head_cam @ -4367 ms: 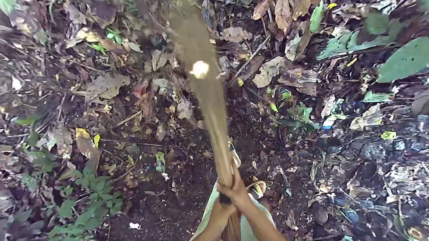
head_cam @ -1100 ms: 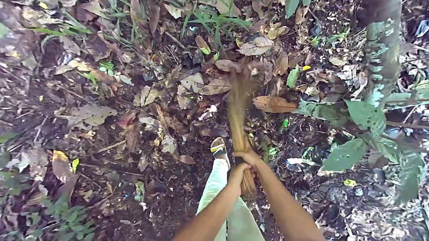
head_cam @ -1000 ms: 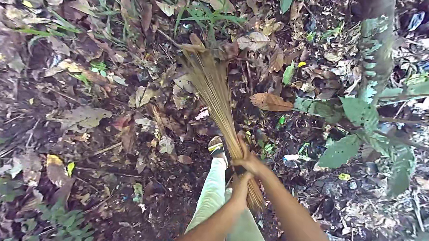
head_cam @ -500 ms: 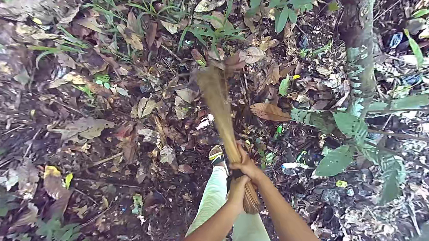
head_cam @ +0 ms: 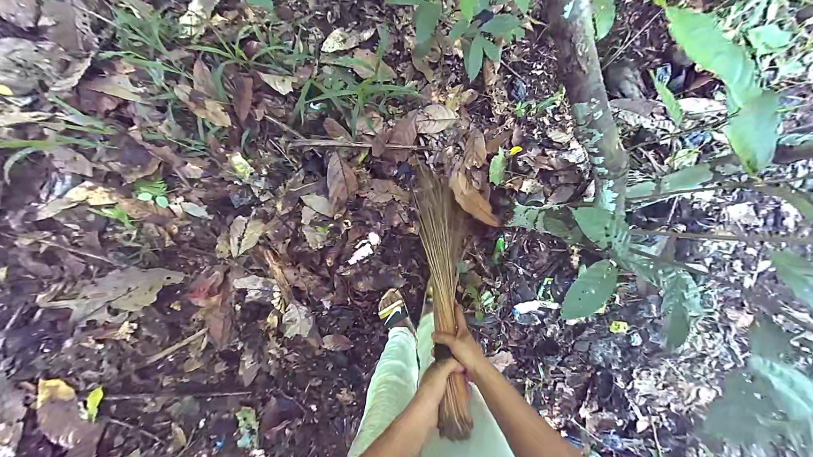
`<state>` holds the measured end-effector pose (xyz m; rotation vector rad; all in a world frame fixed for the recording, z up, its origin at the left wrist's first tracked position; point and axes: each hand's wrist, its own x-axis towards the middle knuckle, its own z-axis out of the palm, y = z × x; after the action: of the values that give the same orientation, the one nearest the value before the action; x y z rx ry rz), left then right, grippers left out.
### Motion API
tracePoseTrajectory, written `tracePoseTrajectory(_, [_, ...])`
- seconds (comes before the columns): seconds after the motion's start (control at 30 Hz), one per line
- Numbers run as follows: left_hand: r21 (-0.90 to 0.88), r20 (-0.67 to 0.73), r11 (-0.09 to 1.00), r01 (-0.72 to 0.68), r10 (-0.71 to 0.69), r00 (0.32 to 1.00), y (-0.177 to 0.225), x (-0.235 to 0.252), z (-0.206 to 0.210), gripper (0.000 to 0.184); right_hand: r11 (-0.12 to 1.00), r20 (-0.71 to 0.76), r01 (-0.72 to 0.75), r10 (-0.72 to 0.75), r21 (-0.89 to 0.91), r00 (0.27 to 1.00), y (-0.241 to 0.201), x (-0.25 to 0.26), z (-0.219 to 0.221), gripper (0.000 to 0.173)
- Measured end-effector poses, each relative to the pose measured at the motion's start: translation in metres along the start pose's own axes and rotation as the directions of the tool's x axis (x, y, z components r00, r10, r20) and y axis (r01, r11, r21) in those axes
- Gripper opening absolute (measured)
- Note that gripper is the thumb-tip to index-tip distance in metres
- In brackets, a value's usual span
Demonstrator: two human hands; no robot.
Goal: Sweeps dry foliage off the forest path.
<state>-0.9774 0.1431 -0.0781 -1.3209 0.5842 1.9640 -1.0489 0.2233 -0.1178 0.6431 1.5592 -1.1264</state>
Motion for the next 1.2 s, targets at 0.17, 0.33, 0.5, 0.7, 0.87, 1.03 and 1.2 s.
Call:
tracePoseTrajectory(0.17, [0.098, 0.058, 0.989, 0.112, -0.118, 0.991, -0.031, -0.047, 0.041, 0.016, 0.996, -0.073, -0.034, 0.040, 0.080, 0.997, 0.005, -0.082, -0.032, 0.107])
tracePoseTrajectory(0.33, [0.187, -0.017, 0.976, 0.110, -0.109, 0.994, 0.076, -0.003, 0.035, 0.023, 0.994, -0.137, -0.004, 0.020, 0.112, 0.990, -0.038, 0.022, -0.018, 0.104])
tracePoseTrajectory(0.5, [-0.161, -0.264, 0.963, -0.214, 0.167, 0.950, 0.052, 0.024, 0.046, 0.017, 0.976, 0.367, 0.071, 0.009, -0.205, 0.930, -0.092, 0.049, -0.008, 0.110])
tracePoseTrajectory(0.7, [-0.113, -0.049, 0.993, -0.028, 0.022, 0.999, 0.036, -0.024, 0.100, 0.016, 0.999, 0.080, -0.017, 0.021, -0.048, 0.997, -0.088, -0.038, -0.063, 0.109])
tracePoseTrajectory(0.87, [0.221, -0.120, 0.973, 0.065, -0.039, 0.992, 0.170, 0.013, 0.078, 0.026, 1.000, -0.085, 0.021, -0.022, -0.015, 0.996, -0.128, 0.082, -0.030, 0.095])
tracePoseTrajectory(1.03, [-0.237, -0.421, 0.902, -0.361, 0.240, 0.875, 0.192, 0.028, 0.071, 0.030, 0.845, 0.407, 0.125, 0.116, -0.519, 0.906, -0.197, 0.134, 0.039, 0.106])
tracePoseTrajectory(1.2, [-0.346, -0.386, 0.861, -0.373, 0.231, 0.893, 0.110, 0.011, 0.090, 0.024, 0.865, 0.576, 0.199, 0.121, -0.461, 0.808, -0.188, 0.057, 0.002, 0.113])
